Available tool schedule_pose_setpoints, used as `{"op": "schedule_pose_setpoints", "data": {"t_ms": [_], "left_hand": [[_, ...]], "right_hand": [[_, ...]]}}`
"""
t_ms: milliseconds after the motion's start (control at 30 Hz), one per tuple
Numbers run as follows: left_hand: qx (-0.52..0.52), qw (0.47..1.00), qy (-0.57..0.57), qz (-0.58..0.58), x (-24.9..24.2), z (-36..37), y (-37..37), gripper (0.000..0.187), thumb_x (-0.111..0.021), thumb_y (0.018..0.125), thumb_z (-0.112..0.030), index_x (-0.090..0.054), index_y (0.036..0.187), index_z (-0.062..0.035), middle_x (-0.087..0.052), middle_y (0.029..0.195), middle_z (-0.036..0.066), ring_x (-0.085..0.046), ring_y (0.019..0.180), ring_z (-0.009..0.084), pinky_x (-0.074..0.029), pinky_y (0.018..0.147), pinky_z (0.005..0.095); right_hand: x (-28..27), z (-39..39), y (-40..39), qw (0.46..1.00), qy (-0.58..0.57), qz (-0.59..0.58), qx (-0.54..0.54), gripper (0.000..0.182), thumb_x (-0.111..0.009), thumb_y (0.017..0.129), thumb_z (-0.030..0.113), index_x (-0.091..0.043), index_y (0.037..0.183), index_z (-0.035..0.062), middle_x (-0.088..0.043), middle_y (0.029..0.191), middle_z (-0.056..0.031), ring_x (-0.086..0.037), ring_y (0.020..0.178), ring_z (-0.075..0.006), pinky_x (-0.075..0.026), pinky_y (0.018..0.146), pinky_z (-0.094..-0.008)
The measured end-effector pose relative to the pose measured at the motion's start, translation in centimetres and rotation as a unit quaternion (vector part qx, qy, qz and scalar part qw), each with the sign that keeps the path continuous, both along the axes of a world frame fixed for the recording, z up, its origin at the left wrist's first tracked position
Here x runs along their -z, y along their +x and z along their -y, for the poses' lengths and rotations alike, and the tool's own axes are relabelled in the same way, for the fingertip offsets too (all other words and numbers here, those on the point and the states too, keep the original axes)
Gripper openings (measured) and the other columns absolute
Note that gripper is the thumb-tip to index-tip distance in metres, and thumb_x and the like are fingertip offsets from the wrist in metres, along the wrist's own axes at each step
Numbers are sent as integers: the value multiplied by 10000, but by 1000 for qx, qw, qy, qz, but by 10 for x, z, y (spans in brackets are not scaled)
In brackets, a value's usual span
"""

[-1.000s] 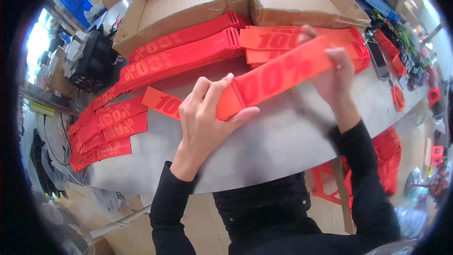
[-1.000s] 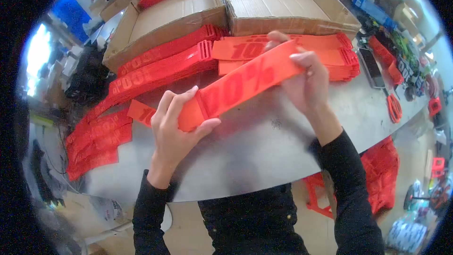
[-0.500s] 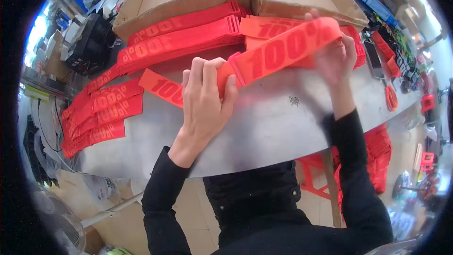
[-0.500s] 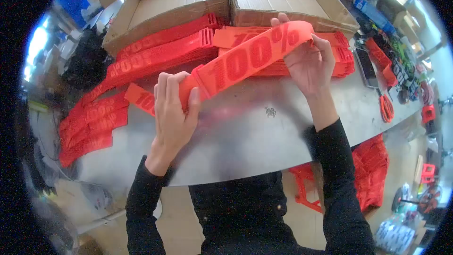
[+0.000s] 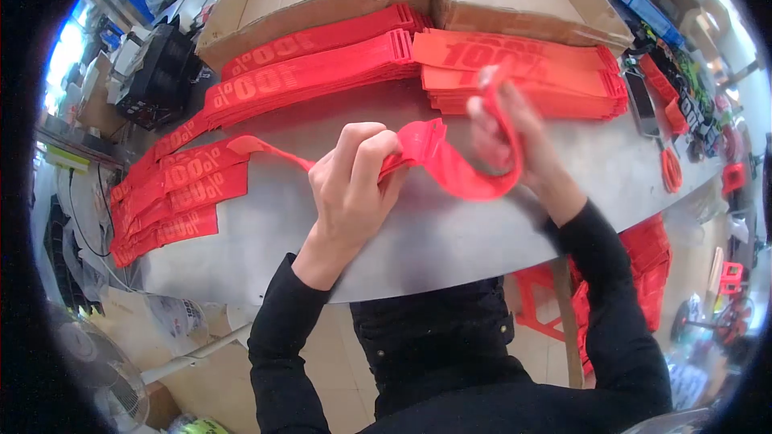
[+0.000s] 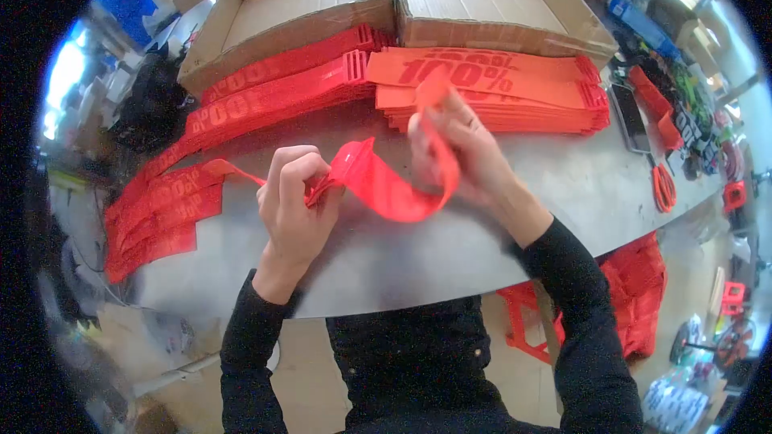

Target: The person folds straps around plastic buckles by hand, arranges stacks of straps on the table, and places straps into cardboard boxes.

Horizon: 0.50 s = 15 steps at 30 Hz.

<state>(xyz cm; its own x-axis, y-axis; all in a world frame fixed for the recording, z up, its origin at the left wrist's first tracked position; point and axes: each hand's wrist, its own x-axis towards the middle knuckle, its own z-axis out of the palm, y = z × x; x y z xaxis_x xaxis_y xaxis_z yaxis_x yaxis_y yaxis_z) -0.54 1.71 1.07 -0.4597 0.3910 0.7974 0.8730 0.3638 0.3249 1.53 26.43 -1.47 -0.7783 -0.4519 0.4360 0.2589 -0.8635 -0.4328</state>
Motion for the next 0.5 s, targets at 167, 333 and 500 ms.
{"op": "schedule_pose_setpoints", "data": {"t_ms": [167, 333, 500], "left_hand": [[7, 1000, -2, -6, 0, -1, 0, 475, -743, 647, 78, -629, 1087, -61, -623, 910, 107, -634, 688, 262, -505, 550, 339], [29, 998, -46, -13, -2, 4, 3, 589, -711, 625, 77, -641, 1187, -85, -634, 934, 108, -644, 706, 269, -519, 564, 340], [68, 996, -62, -11, -3, 6, 1, 614, -733, 630, 40, -642, 1221, -97, -649, 993, 125, -660, 744, 285, -525, 571, 334]], "right_hand": [[2, 24, 18, 979, 169, 60, 100, 232, -607, 1014, 156, -616, 1201, 18, -684, 1044, -47, -663, 824, -102, -529, 773, -239], [-4, 23, 23, 943, 322, 79, 39, 161, -657, 989, 157, -675, 1047, 8, -702, 942, -7, -642, 816, -57, -507, 750, -219], [-9, 27, 20, 943, 310, 115, 41, 184, -683, 974, 178, -682, 1028, 2, -705, 928, 1, -643, 823, -51, -499, 761, -206]]}}
